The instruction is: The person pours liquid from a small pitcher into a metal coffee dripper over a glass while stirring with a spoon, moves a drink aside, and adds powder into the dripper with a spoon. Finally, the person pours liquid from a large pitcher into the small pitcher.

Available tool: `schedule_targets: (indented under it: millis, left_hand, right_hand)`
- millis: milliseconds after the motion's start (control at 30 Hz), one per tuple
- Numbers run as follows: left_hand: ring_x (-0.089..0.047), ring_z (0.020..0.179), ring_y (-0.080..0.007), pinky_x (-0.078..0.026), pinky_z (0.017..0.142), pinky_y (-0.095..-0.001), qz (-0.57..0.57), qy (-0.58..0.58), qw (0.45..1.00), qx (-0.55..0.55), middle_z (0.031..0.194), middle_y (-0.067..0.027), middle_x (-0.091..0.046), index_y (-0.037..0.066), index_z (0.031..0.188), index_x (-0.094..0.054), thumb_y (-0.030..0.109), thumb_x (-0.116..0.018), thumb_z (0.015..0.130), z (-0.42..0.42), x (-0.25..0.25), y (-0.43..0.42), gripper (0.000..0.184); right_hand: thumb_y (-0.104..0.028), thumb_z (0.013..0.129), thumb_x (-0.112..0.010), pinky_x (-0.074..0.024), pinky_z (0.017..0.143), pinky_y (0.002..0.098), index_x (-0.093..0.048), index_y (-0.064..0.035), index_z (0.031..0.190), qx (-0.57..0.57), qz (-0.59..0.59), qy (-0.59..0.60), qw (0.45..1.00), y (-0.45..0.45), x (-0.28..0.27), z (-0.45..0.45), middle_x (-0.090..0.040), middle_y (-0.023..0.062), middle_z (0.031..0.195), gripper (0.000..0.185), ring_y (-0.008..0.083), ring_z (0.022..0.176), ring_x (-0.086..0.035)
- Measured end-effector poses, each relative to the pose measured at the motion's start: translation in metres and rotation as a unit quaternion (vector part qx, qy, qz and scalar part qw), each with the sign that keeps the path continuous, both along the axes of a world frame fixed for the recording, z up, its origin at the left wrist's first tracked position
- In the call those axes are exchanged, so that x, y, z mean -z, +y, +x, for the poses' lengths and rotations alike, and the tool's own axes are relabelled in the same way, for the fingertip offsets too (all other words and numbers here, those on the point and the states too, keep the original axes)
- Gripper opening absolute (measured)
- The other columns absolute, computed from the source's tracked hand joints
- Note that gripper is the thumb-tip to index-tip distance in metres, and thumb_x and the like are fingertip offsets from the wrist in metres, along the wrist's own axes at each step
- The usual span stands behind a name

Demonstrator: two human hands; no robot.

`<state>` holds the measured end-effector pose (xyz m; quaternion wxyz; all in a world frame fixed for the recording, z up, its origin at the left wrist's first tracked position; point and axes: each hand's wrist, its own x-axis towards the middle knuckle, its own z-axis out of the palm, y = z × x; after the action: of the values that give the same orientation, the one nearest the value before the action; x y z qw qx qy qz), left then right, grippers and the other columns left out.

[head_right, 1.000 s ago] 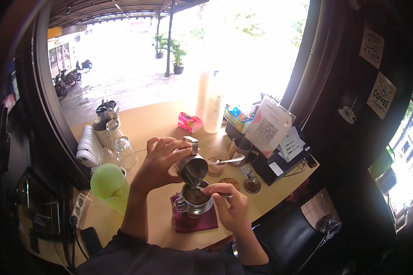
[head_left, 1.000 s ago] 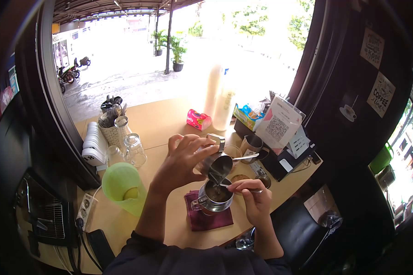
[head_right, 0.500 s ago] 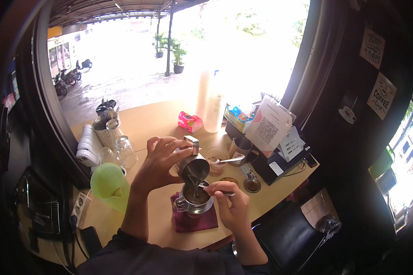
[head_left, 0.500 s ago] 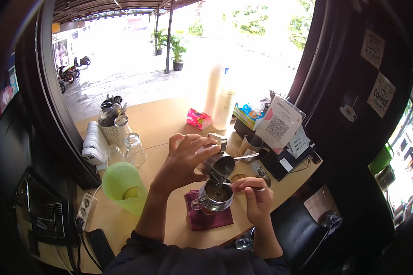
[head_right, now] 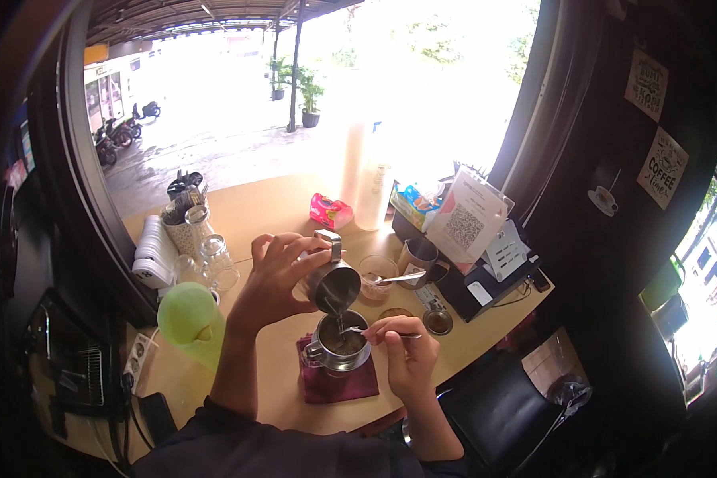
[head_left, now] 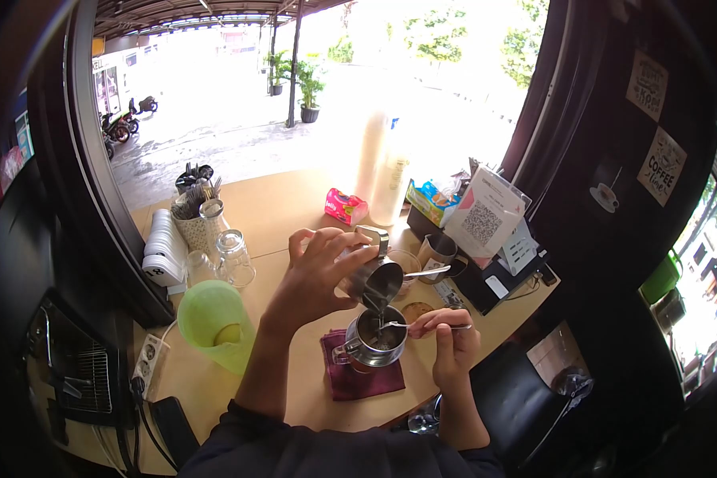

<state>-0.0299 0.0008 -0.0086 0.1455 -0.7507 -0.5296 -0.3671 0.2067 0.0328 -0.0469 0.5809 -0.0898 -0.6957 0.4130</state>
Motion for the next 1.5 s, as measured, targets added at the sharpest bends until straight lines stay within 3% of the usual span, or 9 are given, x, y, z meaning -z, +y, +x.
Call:
schedule_targets:
  millis: [500, 567, 800, 867, 967, 1100, 1200, 1400, 1500]
  left_hand:
    - [-0.044, 0.125, -0.021, -0.022, 0.107, -0.0484, 0.003, 0.003, 1.0, -0.015, 0.131, 0.0013, -0.053, 0.022, 0.131, -0.056, 0.022, -0.084, 0.056, -0.0025, -0.0011, -0.001, 0.08]
    - [-0.044, 0.125, -0.021, -0.022, 0.107, -0.0483, 0.003, 0.004, 1.0, -0.017, 0.132, 0.0013, -0.053, 0.022, 0.131, -0.056, 0.022, -0.084, 0.056, -0.0028, -0.0013, -0.0014, 0.08]
    - [-0.045, 0.125, -0.0206, -0.022, 0.107, -0.048, 0.004, 0.001, 1.0, -0.012, 0.131, 0.0012, -0.053, 0.022, 0.13, -0.056, 0.021, -0.084, 0.057, -0.0019, -0.0025, -0.0022, 0.079]
    - [-0.045, 0.125, -0.0205, -0.022, 0.107, -0.0479, 0.004, 0.001, 1.0, -0.011, 0.131, 0.0012, -0.053, 0.022, 0.13, -0.057, 0.021, -0.084, 0.057, -0.0018, -0.0019, -0.0019, 0.079]
    - [-0.044, 0.125, -0.0205, -0.021, 0.107, -0.0477, 0.002, 0.004, 1.0, -0.014, 0.131, 0.0012, -0.053, 0.022, 0.13, -0.057, 0.02, -0.084, 0.056, -0.0008, -0.0018, -0.0018, 0.079]
    - [-0.044, 0.126, -0.0209, -0.02, 0.107, -0.0478, 0.002, 0.002, 1.0, -0.023, 0.132, 0.0017, -0.053, 0.023, 0.13, -0.057, 0.02, -0.084, 0.056, -0.0004, -0.0017, -0.0018, 0.08]
    - [-0.044, 0.126, -0.021, -0.02, 0.107, -0.0482, -0.002, 0.0, 1.0, -0.03, 0.132, 0.0023, -0.052, 0.024, 0.13, -0.057, 0.021, -0.085, 0.055, -0.0012, -0.0007, -0.0019, 0.08]
    - [-0.043, 0.126, -0.0209, -0.021, 0.105, -0.0486, -0.004, 0.003, 0.999, -0.032, 0.132, 0.0029, -0.052, 0.025, 0.13, -0.057, 0.021, -0.085, 0.054, -0.0005, -0.0025, -0.0032, 0.08]
    - [-0.044, 0.126, -0.021, -0.021, 0.105, -0.0487, -0.001, 0.003, 0.999, -0.034, 0.132, 0.0028, -0.052, 0.025, 0.129, -0.057, 0.022, -0.085, 0.054, 0.0001, -0.0022, -0.0034, 0.08]
  right_hand:
    - [-0.005, 0.098, -0.052, -0.053, 0.074, 0.0287, -0.055, 0.0054, 0.098, -0.001, 0.018, -0.044, 0.999, -0.0006, 0.0017, -0.0013, -0.068, 0.0161, 0.09, 0.011, 0.0174, 0.081, -0.065]
    - [-0.005, 0.098, -0.052, -0.0532, 0.073, 0.029, -0.056, 0.0049, 0.098, -0.014, -0.016, 0.019, 1.0, 0.0003, 0.0034, 0.0024, -0.068, 0.0162, 0.09, 0.01, 0.0171, 0.08, -0.065]
    - [-0.006, 0.1, -0.05, -0.053, 0.072, 0.0291, -0.055, 0.0049, 0.098, -0.002, 0.025, -0.037, 0.999, 0.0005, 0.0012, -0.0027, -0.068, 0.0166, 0.089, 0.012, 0.017, 0.079, -0.064]
    - [-0.007, 0.1, -0.05, -0.053, 0.072, 0.0291, -0.055, 0.0048, 0.098, -0.008, -0.009, 0.027, 1.0, 0.0013, 0.0035, 0.0003, -0.068, 0.0172, 0.09, 0.013, 0.017, 0.078, -0.064]
    - [-0.008, 0.1, -0.05, -0.0531, 0.072, 0.0292, -0.054, 0.0045, 0.097, 0.039, 0.02, -0.015, 0.999, 0.001, 0.0013, -0.0034, -0.068, 0.0167, 0.088, 0.013, 0.0174, 0.077, -0.064]
    - [-0.008, 0.1, -0.05, -0.0531, 0.072, 0.0292, -0.054, 0.0044, 0.096, -0.005, 0.025, -0.025, 0.999, 0.001, 0.0031, -0.0012, -0.068, 0.0166, 0.088, 0.014, 0.0178, 0.078, -0.064]
    - [-0.008, 0.1, -0.049, -0.053, 0.072, 0.0291, -0.054, 0.0047, 0.096, -0.004, 0.0, 0.036, 0.999, 0.0017, 0.0047, -0.0002, -0.068, 0.0162, 0.087, 0.014, 0.0181, 0.078, -0.064]
    - [-0.01, 0.1, -0.05, -0.0529, 0.072, 0.0287, -0.054, 0.0055, 0.097, 0.0, 0.033, -0.027, 0.999, 0.002, 0.0045, -0.0008, -0.067, 0.0159, 0.086, 0.016, 0.0183, 0.078, -0.064]
    - [-0.01, 0.101, -0.05, -0.0527, 0.071, 0.0281, -0.054, 0.0054, 0.096, 0.01, 0.005, 0.029, 1.0, 0.001, 0.0049, -0.0014, -0.068, 0.018, 0.089, 0.017, 0.0176, 0.078, -0.064]
